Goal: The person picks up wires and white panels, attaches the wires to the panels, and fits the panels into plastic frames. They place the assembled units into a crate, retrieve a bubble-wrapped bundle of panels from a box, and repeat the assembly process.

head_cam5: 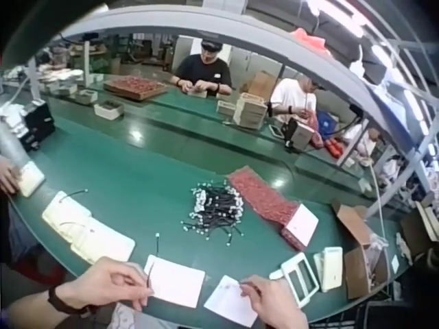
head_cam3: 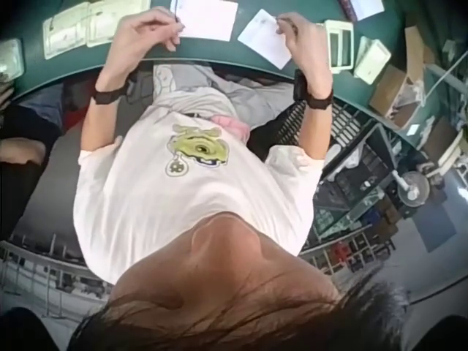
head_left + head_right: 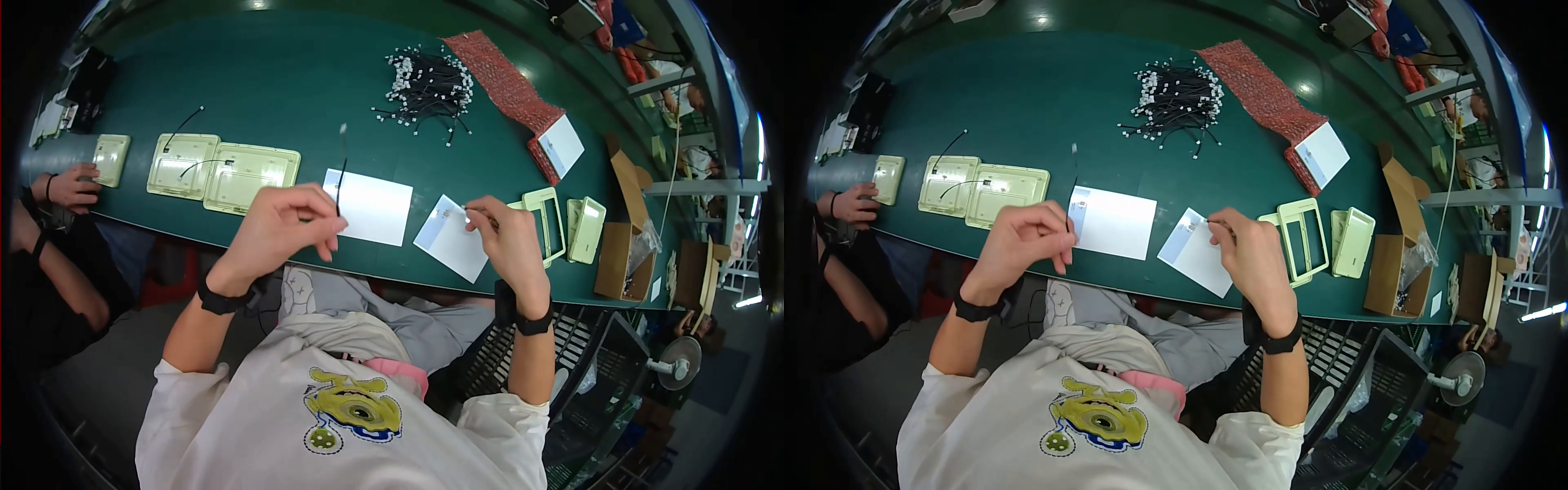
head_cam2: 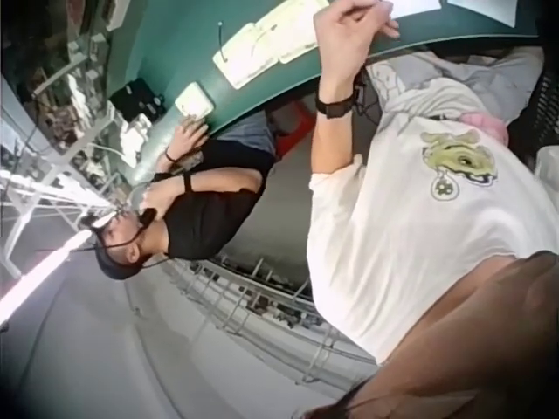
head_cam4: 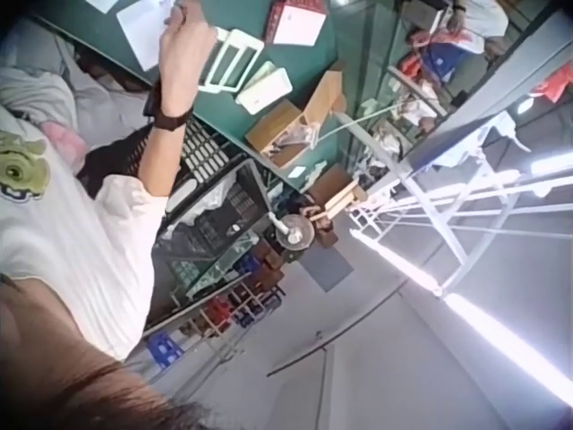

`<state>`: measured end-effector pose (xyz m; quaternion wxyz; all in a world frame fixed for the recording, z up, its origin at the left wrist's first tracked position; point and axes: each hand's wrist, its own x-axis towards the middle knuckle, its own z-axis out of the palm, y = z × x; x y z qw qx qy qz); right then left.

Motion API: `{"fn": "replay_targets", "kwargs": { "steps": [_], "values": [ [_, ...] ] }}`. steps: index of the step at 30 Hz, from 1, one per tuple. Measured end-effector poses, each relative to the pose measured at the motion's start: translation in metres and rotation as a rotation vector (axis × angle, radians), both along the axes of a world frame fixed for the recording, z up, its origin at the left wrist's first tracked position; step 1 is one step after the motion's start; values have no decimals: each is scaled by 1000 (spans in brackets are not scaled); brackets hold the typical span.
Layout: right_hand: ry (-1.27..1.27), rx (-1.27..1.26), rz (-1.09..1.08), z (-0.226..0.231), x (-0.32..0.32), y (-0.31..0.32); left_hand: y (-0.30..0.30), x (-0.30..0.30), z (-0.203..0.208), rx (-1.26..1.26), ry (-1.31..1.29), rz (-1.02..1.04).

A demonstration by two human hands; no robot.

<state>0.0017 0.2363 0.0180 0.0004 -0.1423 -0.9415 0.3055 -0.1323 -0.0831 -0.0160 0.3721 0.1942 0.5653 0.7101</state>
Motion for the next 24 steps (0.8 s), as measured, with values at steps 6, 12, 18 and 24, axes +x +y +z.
{"fn": "replay_targets", "kwargs": {
  "steps": [6, 12, 18, 24],
  "values": [
    [21, 70, 124, -19, -14, 2, 15, -28, 0, -164, 80, 23],
    [25, 279, 206, -17, -20, -5, 17, -40, -4, -281, 138, 28],
    [-12, 390, 244, -14, -23, -10, 16, -52, -6, -312, 177, 17],
    [-13, 435, 283, -17, -22, -10, 18, -58, -1, -409, 245, -49]
  ]
}}
